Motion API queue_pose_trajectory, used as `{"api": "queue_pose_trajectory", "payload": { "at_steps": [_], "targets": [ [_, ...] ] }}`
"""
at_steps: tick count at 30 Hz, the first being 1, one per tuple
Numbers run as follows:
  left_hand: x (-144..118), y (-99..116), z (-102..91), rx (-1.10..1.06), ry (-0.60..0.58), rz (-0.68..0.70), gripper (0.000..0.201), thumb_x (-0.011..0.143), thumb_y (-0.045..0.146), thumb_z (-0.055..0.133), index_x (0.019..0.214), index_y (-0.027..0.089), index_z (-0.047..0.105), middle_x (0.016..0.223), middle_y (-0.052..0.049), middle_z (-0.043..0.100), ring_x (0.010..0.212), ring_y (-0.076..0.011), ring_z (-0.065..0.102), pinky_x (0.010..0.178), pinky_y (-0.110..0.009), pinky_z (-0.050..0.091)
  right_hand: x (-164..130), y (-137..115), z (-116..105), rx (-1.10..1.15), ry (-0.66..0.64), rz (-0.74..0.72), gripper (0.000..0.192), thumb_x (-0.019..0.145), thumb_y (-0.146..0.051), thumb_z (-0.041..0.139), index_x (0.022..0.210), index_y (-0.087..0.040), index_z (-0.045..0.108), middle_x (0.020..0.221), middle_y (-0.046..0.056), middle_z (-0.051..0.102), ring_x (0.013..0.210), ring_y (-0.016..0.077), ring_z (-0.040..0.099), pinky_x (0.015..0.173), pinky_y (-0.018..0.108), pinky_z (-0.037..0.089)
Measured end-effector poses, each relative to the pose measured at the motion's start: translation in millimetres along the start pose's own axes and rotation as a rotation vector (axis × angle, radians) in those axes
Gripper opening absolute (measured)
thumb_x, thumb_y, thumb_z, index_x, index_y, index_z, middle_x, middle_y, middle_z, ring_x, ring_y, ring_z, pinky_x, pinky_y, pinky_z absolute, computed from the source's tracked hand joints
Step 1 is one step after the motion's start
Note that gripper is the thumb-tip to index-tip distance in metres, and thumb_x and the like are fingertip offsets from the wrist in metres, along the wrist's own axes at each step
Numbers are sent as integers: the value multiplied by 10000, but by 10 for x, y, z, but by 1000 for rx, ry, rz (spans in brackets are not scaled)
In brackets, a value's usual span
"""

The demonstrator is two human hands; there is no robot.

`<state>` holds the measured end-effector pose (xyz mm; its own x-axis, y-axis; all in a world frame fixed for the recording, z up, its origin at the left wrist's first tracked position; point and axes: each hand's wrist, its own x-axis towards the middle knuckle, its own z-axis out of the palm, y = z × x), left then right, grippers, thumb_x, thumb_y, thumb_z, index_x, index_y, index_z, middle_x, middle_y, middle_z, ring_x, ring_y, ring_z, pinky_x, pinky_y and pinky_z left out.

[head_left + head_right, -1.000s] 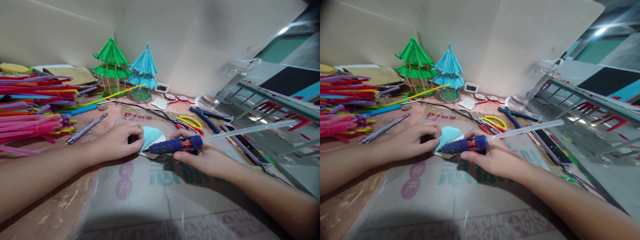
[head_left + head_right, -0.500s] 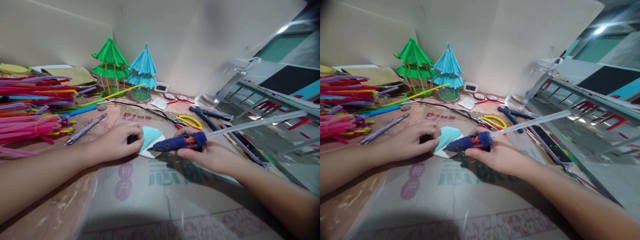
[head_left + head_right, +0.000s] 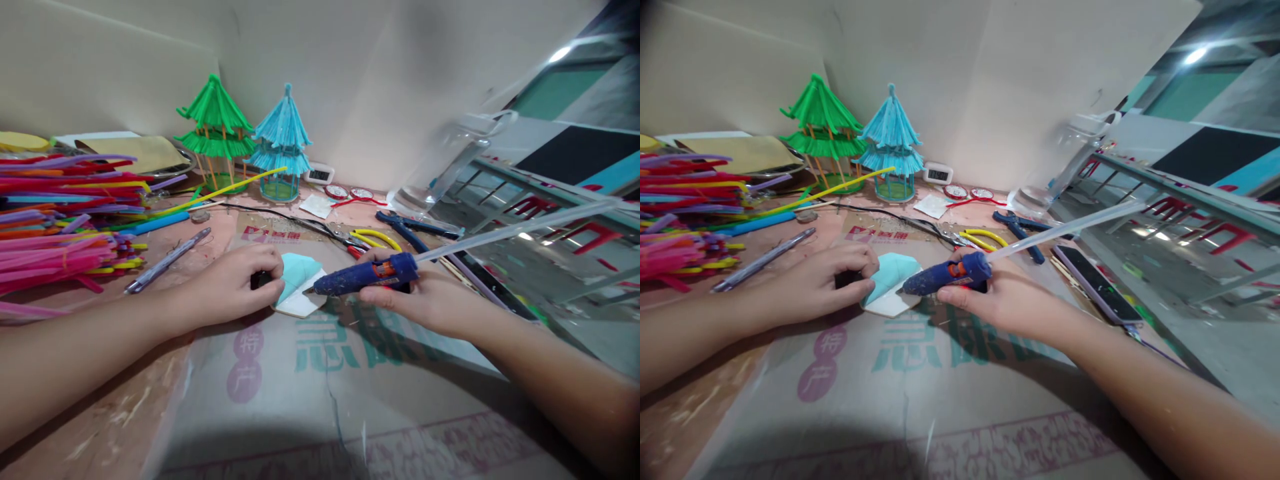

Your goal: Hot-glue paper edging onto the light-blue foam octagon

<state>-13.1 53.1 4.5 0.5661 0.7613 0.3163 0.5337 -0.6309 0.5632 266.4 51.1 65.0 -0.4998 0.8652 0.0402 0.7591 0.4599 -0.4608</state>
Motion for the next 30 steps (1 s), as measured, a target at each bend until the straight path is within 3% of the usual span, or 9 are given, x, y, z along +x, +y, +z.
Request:
{"api": "queue_pose_trajectory", "payload": {
  "at_steps": [18,25,30],
  "targets": [
    [3,30,-7,0,-30,-43,192,876,290,477,720,179,498,802,-12,551,783,-161,521,734,-286,399,29,125,-114,-160,79,97,454,755,-673,630,900,-267,775,825,65,715,813,309,665,796,470,548],
    [-3,19,-11,2,-24,-31,185,876,277,479,719,180,500,803,-10,558,783,-160,528,735,-286,397,36,184,-178,-129,65,39,411,787,-624,637,939,-263,762,866,47,734,860,294,678,821,426,544],
    [0,20,-1,4,-12,-30,192,876,281,478,718,177,511,802,-14,562,781,-161,530,733,-286,399,29,153,-246,-76,29,-6,427,802,-601,650,1009,-239,745,883,38,750,825,266,692,707,347,542]
  ]
}}
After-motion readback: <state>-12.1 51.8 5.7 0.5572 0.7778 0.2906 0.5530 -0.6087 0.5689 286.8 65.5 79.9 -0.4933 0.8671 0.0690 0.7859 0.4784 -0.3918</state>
